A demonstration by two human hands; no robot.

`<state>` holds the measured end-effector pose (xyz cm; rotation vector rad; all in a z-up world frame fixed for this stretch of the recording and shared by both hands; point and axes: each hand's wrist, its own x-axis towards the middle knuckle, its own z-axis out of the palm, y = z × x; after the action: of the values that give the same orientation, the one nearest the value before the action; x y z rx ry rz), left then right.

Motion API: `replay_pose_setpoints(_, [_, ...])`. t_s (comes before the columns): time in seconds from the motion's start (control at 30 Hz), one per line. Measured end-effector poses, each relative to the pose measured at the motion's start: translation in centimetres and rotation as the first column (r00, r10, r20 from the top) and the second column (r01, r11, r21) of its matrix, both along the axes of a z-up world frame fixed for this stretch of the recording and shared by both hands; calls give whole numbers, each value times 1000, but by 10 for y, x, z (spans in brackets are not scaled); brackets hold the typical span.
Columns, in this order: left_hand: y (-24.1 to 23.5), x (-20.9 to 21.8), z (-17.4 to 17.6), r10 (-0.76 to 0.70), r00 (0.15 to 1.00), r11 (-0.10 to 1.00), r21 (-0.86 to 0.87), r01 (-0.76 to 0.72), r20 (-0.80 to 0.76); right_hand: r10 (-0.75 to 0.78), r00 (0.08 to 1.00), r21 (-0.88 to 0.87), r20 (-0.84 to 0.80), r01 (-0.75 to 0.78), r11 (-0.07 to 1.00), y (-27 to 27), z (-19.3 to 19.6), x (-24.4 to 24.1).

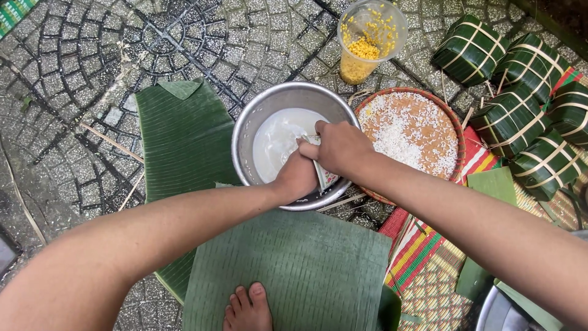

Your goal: Adding sticky rice to banana leaves to prepare traditional cakes

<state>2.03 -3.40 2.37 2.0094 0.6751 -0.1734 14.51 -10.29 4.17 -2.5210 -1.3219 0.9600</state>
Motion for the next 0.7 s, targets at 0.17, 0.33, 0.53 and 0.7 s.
replay_pose_setpoints(0.17, [12,-8,-57,-295,954,942,150,299,-46,15,1000,-22,-4,-15,1000,0,2,0])
replay_pose_setpoints(0.33, [38,-17,-34,-537,838,818,183,546,-98,32,999,-41,8,-32,999,2,0,8])
replay_pose_setpoints(0.53, [93,-14,-9,-571,786,672,415,613,-236,99,993,90,66,-105,990,13,41,29])
replay_pose_setpoints(0.7, [132,-8,-39,-631,673,165,781,603,-386,282,857,325,430,-439,838,30,35,42])
